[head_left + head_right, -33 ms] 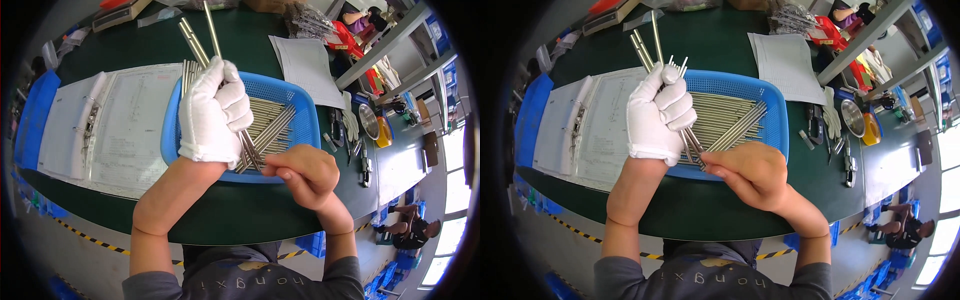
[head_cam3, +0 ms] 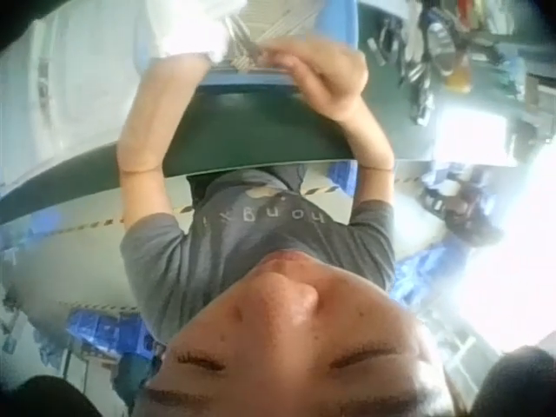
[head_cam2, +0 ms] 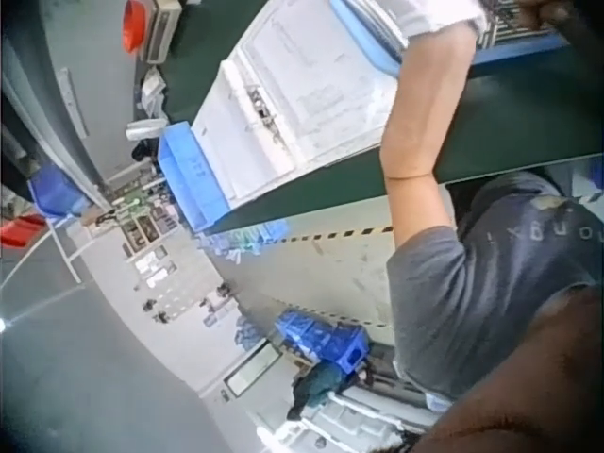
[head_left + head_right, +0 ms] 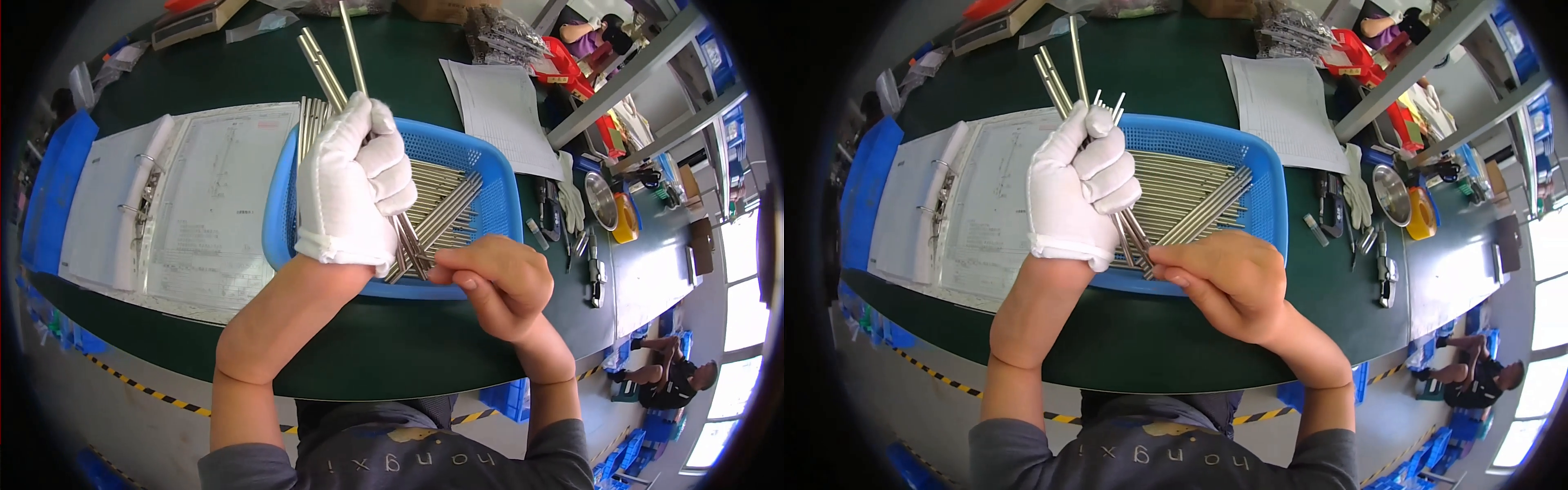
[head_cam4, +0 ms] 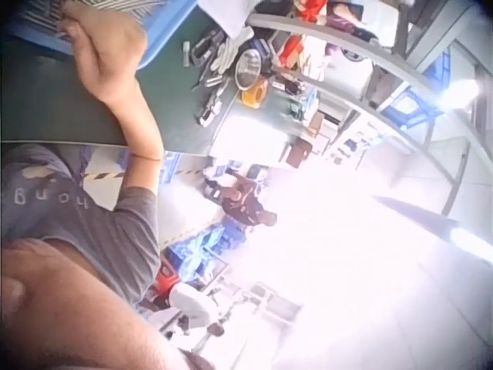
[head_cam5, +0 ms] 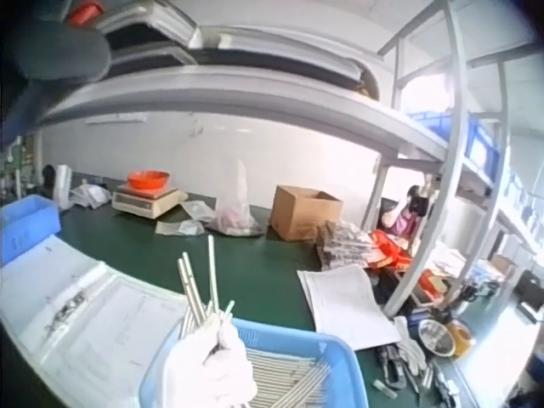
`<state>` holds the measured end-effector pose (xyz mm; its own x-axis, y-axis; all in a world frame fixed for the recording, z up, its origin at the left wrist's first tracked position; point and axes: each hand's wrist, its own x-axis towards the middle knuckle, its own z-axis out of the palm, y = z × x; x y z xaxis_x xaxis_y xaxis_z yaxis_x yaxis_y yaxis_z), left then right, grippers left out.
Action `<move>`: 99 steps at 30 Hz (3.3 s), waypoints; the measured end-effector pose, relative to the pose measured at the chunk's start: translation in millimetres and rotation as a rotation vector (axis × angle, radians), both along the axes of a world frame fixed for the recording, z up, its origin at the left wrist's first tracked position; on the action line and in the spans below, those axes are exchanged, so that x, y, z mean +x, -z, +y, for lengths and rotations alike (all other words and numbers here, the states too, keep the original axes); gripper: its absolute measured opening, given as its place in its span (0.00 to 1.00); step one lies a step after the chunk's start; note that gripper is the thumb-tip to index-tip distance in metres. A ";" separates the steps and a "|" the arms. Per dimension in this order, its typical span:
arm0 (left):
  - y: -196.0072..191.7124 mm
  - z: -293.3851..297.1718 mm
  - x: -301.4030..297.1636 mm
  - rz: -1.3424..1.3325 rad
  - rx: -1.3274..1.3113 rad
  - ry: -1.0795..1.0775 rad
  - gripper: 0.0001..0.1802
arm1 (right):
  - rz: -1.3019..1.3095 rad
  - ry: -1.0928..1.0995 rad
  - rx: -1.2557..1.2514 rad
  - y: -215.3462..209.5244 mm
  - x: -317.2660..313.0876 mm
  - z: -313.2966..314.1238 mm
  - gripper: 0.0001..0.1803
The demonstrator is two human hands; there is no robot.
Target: Assembling small metal components onto longer metal tubes at a factory workbench.
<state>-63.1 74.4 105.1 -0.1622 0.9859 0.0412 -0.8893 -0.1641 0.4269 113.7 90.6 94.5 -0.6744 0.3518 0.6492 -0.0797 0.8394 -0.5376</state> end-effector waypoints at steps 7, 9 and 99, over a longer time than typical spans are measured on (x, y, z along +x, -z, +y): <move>-1.4 -2.4 3.1 0.011 -0.060 -0.044 0.16 | 0.000 0.141 0.181 6.1 -6.1 0.2 0.10; -1.7 -1.5 4.4 0.017 -0.048 -0.041 0.16 | -0.031 0.220 0.339 3.7 -6.5 -0.9 0.10; 97.6 -78.4 49.1 2.140 0.722 -0.212 0.09 | 0.447 0.625 -0.967 89.6 83.5 -102.4 0.06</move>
